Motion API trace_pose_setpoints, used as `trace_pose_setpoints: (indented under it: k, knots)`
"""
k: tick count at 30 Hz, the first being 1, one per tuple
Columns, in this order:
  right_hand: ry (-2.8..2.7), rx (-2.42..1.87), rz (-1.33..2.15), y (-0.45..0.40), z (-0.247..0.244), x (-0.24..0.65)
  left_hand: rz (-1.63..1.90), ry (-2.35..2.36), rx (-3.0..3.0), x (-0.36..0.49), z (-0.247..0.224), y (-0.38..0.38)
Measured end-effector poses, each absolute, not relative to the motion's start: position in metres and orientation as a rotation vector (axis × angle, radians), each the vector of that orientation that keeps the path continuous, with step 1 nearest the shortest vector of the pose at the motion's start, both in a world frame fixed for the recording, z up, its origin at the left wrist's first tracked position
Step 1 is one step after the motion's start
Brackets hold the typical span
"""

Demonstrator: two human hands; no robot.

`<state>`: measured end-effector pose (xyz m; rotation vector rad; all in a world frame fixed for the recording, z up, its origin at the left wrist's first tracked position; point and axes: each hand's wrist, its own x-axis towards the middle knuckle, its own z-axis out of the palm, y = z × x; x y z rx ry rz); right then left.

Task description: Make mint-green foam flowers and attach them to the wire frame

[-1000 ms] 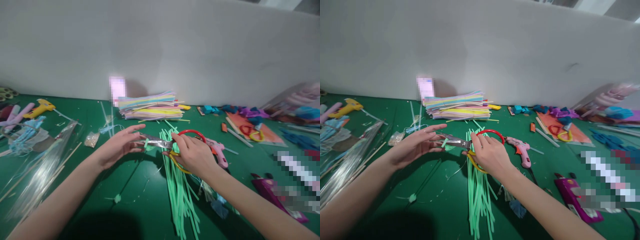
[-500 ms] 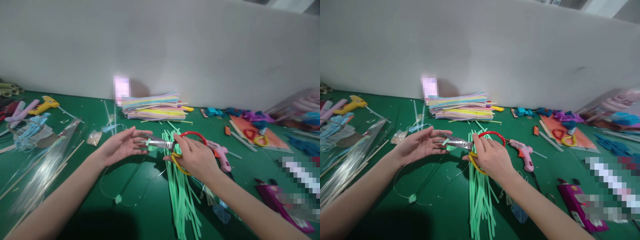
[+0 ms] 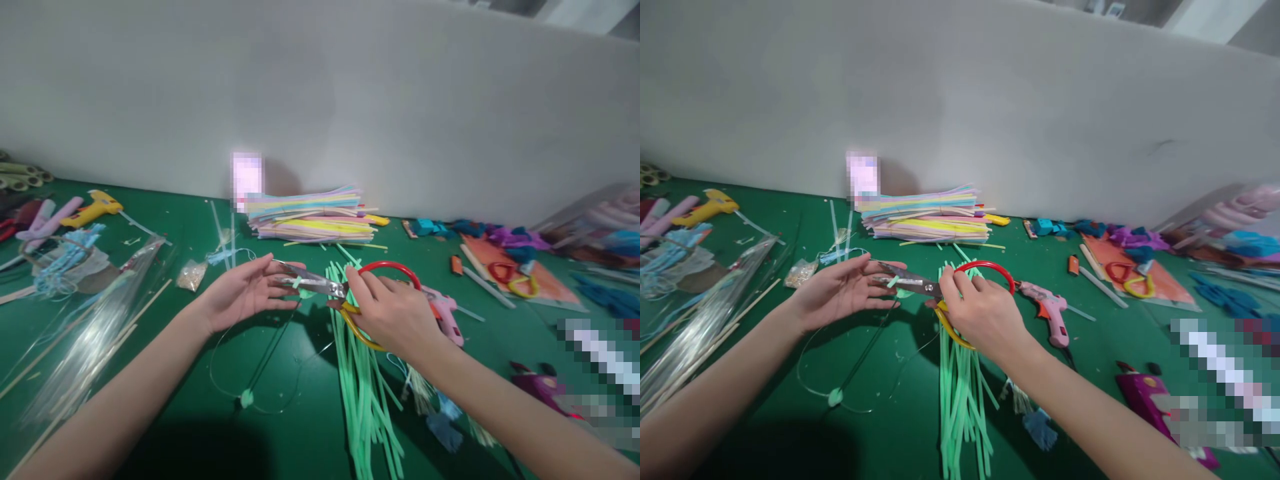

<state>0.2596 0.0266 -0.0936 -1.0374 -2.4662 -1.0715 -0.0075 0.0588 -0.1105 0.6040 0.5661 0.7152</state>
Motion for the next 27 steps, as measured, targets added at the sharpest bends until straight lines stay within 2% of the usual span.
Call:
trace_pose_setpoints:
  k: [13,21,27]
  knots:
    - [-2.505,-1.055,-1.046,0.032,-0.088,0.252,0.708,0.543,0.571,-0.010,-0.112,0.060]
    - [-2.694,-1.158,-0.750,0.038,-0.089,0.250,0.698,0.570,0.548,-0.012,-0.116,0.063]
    - [-2.467,-1.734,-0.582,0.040,-0.076,0.254,0.674,0.630,0.572,-0.017,-0.111,0.063]
